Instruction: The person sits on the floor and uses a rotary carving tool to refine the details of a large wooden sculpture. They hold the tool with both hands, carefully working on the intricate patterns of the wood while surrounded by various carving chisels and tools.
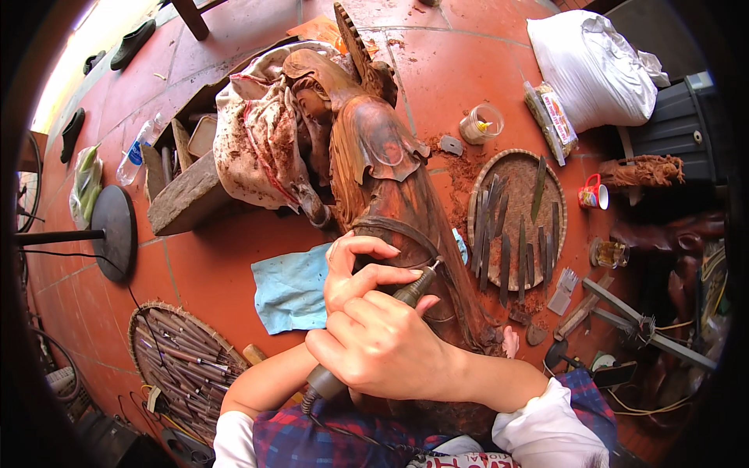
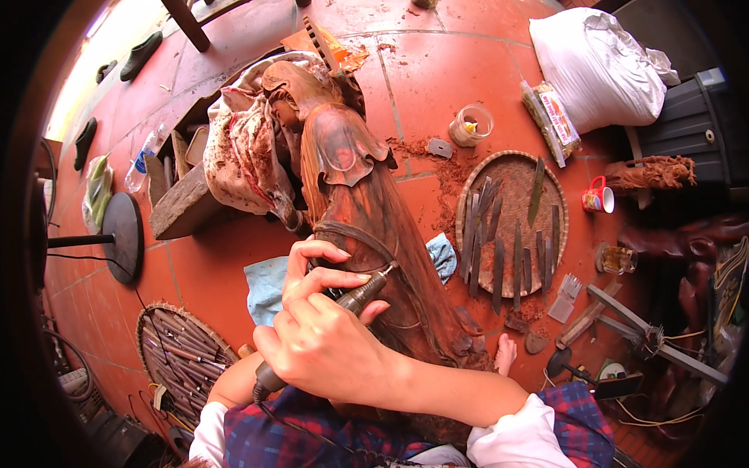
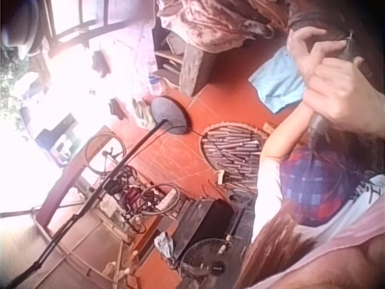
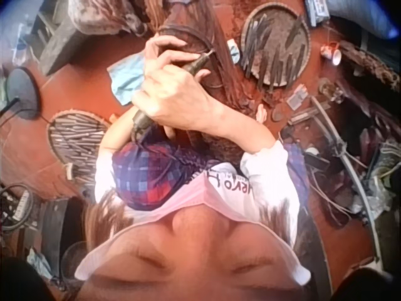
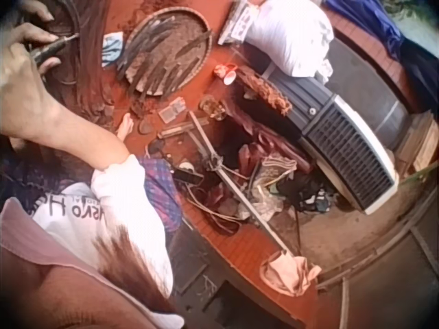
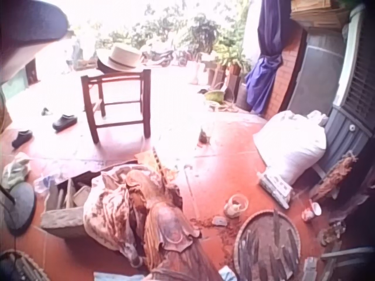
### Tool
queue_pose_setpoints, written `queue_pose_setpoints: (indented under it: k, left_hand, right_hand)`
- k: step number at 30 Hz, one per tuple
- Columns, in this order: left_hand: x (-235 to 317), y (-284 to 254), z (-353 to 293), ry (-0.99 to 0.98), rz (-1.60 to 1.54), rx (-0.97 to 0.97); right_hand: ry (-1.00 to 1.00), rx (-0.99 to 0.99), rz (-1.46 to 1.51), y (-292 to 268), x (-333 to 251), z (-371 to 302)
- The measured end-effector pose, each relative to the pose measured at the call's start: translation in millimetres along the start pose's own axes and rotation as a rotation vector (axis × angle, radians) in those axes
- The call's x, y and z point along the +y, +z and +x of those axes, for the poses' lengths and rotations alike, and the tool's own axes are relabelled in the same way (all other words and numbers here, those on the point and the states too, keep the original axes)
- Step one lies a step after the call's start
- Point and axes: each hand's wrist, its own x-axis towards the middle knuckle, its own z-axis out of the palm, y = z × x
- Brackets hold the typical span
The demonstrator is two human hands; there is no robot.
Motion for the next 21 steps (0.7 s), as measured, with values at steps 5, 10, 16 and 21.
queue_pose_setpoints:
  k: [5, 10, 16, 21]
  left_hand:
    - [-2, -3, 10, -0.066, -0.029, 0.059]
    - [-1, -5, 13, -0.040, 0.002, 0.085]
    - [-4, 7, -3, 0.006, -0.072, 0.105]
    - [1, 3, -1, 0.068, 0.007, 0.008]
  right_hand:
    - [-0.032, 0.041, 0.019, 11, 7, 12]
    - [-0.057, 0.042, 0.040, 6, 7, 14]
    - [-0.014, -0.087, 0.068, -7, -1, 1]
    - [0.021, -0.138, 0.039, -11, -3, -5]
